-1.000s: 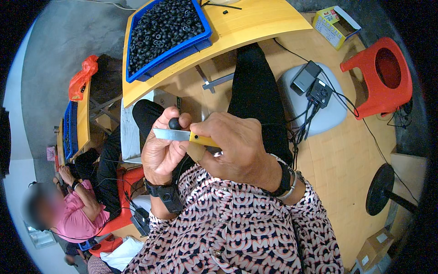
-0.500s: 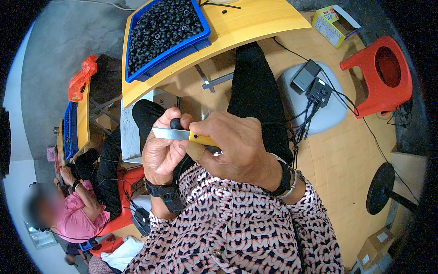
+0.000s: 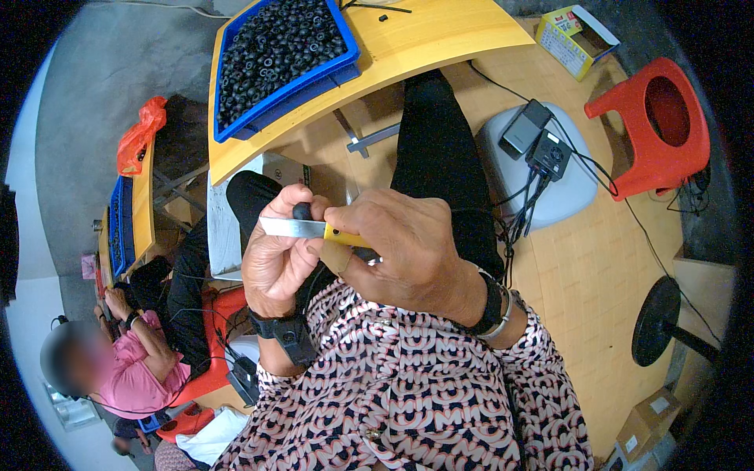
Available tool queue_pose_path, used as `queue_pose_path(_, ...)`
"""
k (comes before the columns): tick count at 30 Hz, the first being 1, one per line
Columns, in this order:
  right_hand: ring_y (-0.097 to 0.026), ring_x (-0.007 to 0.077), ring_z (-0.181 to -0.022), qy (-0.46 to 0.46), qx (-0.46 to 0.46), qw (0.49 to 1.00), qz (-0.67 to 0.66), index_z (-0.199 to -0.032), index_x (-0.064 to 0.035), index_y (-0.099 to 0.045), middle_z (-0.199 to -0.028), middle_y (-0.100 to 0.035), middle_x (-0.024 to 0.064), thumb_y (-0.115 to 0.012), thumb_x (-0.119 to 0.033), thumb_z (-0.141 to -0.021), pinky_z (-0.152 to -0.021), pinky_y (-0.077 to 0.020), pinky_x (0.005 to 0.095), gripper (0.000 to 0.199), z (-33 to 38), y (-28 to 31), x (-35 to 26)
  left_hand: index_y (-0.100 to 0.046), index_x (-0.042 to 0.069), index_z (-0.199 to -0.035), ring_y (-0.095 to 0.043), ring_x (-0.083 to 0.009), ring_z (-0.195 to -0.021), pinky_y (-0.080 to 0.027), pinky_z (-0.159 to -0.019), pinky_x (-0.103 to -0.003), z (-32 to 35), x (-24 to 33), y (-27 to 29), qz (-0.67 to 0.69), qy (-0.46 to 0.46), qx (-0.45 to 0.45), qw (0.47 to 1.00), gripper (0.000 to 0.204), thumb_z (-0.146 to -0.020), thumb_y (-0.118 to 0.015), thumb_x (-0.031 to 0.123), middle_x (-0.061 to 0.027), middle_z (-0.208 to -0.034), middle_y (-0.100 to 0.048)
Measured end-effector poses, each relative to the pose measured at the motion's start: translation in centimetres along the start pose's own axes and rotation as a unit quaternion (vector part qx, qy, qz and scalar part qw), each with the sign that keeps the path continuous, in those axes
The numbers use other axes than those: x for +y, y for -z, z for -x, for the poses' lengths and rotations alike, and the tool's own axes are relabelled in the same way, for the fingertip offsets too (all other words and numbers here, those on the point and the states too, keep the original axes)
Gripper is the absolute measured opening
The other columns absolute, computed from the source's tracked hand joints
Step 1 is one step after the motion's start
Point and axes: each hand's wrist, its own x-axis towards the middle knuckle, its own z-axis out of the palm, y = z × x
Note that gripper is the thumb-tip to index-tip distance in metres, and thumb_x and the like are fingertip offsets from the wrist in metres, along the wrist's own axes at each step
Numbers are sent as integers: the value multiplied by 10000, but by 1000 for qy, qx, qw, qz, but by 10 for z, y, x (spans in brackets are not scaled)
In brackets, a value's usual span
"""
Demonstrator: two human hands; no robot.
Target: The person picks up a black component from a blue tray, trims it with a yellow-handled knife, and places it into a clear container.
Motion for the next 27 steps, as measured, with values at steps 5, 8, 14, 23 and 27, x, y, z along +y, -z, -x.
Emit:
queue_pose_path(5, -589, 223, -562, 0, -10, 1000, 10, -830, -30, -559, -677, -565, 75, -751, -91, -616, -456, -443, 288, 293, -1, 2, -1, -503, -26, -1111, -577, -152, -753, -496, -744, -295, -1, 0, -2, 19, 5, -1, 1000, 392, -779, -665, 107, -152, -933, -555)
queue_pose_path(8, -591, 224, -565, 2, -13, 1000, 11, -830, -32, -561, -676, -566, 74, -750, -90, -613, -456, -445, 291, 293, 0, 2, -1, -508, -22, -1087, -574, -151, -741, -483, -724, -283, -2, 0, -1, 17, 5, 0, 1000, 369, -775, -666, 95, -143, -913, -561)
queue_pose_path(14, -595, 240, -574, -6, -14, 1000, -16, -829, -28, -569, -686, -573, 86, -743, -79, -611, -461, -450, 298, 284, 1, 2, 3, -517, -37, -1051, -576, -157, -701, -480, -707, -278, 0, 1, 3, 12, 9, 7, 1000, 324, -774, -652, 62, -127, -850, -579)
queue_pose_path(23, -587, 252, -534, -32, -22, 997, -65, -820, -12, -578, -639, -555, 110, -717, -40, -614, -445, -440, 305, 250, 6, -1, 10, -526, -47, -1032, -588, -173, -708, -496, -669, -268, 4, 0, 6, -7, 0, 40, 999, 275, -788, -621, 37, -134, -836, -589)
queue_pose_path(27, -587, 253, -538, -45, -33, 995, -80, -826, -7, -578, -639, -554, 117, -702, -20, -614, -450, -440, 302, 246, 7, -2, 11, -530, -50, -1026, -596, -185, -715, -496, -662, -262, 5, -1, 8, -12, -10, 50, 999, 255, -793, -609, 14, -129, -829, -597)
